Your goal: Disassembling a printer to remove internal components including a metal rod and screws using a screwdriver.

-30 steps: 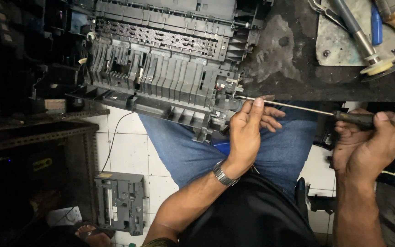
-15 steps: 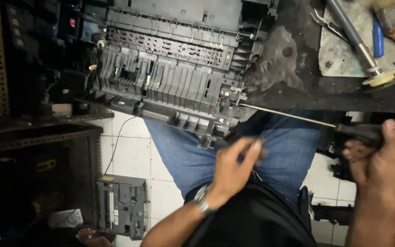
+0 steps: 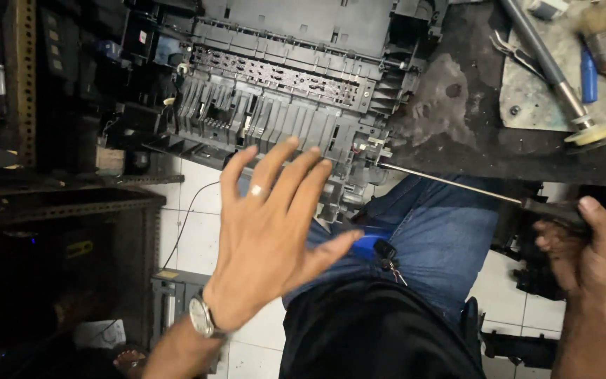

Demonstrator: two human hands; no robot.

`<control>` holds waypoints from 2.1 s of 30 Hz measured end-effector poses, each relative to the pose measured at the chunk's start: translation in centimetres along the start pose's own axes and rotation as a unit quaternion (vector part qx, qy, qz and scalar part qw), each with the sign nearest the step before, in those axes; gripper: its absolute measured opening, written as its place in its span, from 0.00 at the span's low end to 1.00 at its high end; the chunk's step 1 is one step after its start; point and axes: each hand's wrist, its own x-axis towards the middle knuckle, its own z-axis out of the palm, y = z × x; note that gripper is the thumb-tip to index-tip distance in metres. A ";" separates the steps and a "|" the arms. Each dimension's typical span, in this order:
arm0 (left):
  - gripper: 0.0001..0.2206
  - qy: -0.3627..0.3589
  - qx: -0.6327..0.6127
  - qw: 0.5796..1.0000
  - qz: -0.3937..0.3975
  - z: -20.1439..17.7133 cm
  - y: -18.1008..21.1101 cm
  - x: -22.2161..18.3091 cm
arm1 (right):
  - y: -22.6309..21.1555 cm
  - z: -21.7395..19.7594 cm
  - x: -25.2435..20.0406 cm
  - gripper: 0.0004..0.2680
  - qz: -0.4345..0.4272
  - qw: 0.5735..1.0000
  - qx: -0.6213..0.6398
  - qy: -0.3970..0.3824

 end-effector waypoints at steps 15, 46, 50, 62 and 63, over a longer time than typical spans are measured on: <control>0.16 -0.151 -0.030 0.982 0.109 0.9 -1.8 3.4 | -0.2 0.9 -0.9 0.11 -0.055 0.998 -0.010 -0.029; 0.15 -0.111 -0.027 0.983 0.144 1.4 -2.2 3.4 | 0.1 -3.0 -0.1 0.11 -0.112 0.985 -0.100 -0.082; 0.15 -0.125 -0.028 0.982 0.140 1.4 -2.1 3.5 | -0.6 -1.0 -0.3 0.09 -0.080 0.993 -0.030 -0.085; 0.16 -0.116 -0.024 0.982 0.144 1.8 -2.3 3.3 | -1.9 0.5 -1.1 0.10 -0.076 0.984 -0.161 -0.009; 0.16 -0.117 -0.024 0.983 0.143 1.8 -2.3 3.3 | -1.2 -0.4 -0.7 0.10 -0.075 0.984 -0.161 -0.009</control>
